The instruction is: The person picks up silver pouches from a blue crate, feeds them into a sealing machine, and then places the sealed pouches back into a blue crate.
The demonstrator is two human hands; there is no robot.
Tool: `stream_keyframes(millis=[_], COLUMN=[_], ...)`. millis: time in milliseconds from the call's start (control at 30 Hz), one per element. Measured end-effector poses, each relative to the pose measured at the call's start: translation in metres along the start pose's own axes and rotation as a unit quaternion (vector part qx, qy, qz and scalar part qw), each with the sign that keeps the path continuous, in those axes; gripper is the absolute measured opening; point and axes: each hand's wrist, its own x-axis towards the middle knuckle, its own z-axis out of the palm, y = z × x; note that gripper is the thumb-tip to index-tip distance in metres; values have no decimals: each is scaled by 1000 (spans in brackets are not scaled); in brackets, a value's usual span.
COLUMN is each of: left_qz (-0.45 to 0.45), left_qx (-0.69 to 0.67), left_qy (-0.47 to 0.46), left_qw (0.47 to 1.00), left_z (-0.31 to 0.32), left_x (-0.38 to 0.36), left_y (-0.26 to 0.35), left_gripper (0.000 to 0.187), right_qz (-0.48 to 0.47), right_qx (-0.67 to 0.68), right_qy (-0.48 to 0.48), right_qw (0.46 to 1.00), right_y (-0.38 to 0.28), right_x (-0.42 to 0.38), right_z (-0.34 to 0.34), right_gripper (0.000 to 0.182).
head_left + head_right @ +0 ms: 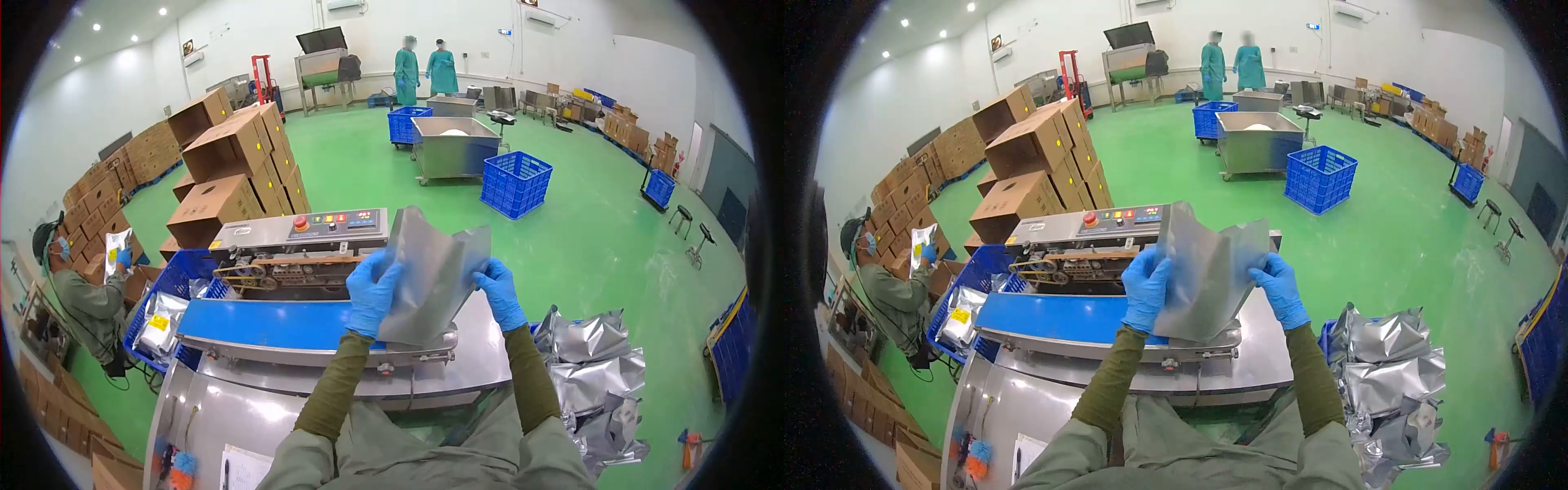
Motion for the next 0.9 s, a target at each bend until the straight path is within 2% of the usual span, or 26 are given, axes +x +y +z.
stream_keyframes(millis=[67, 100, 133, 167, 200, 267, 333, 400, 433, 467, 533, 567, 600, 667, 733, 800, 833, 900], left_qz=[62, 12, -38, -90, -88, -135, -114, -213, -206, -207, -276, -277, -245, -184, -213, -264, -301, -304], left_qx=[-35, 21, 76, 136, 137, 47, 82, -44, -55, -60, -83, -83, -68, -40, -70, -141, -110, -151], left_qy=[4, -125, -252, -285, -284, -255, -222, -113, -103, -101, -128, -127, -156, -215, -207, -153, -189, -193], left_qw=[997, 992, 964, 945, 945, 956, 965, 970, 972, 971, 949, 949, 954, 958, 952, 942, 928, 921], left_z=[6, -1, -8, -13, -18, -29, -30, -22, -20, -17, -14, -13, -12, -10, -9, -5, -10, -10], left_x=[13, 20, 27, 34, 36, 29, 19, 14, 16, 19, 27, 30, 32, 35, 30, 28, 30, 28], left_y=[12, 15, 17, 11, 7, -2, -32, -51, -59, -58, -57, -59, -61, -63, -63, -75, -103, -80], left_gripper=[24, 29, 36, 47, 47, 49, 46, 44, 40, 40, 37, 37, 38, 44, 49, 48, 45, 44], right_qz=[8, -32, -74, -73, -57, -40, -46, -47, -46, -47, -70, -68, -67, -6, 9, 37, 38, 39], right_qx=[-30, -40, -49, -47, -60, -71, -3, 6, 8, 3, -52, -65, -64, -106, -105, -85, -73, -68], right_qy=[-33, -16, 1, 1, 16, 30, 35, 29, 20, 19, 7, 11, 10, -22, -24, -3, 7, 7], right_qw=[999, 999, 996, 996, 996, 996, 998, 998, 999, 999, 996, 995, 996, 994, 994, 996, 997, 997], right_y=[-1, -4, -6, 1, 10, 18, 17, 24, 27, 24, 21, 16, 13, 12, 29, 23, 16, 12], right_x=[-1, -1, -1, -1, 1, 6, 10, 20, 23, 24, 25, 24, 23, 22, 25, 29, 28, 27], right_z=[3, 11, 16, 11, 4, 0, 6, 12, 12, 12, 16, 19, 18, 10, 4, 11, 15, 16], right_gripper=[7, 10, 15, 15, 16, 18, 20, 23, 26, 26, 33, 40, 40, 43, 45, 45, 41, 39])
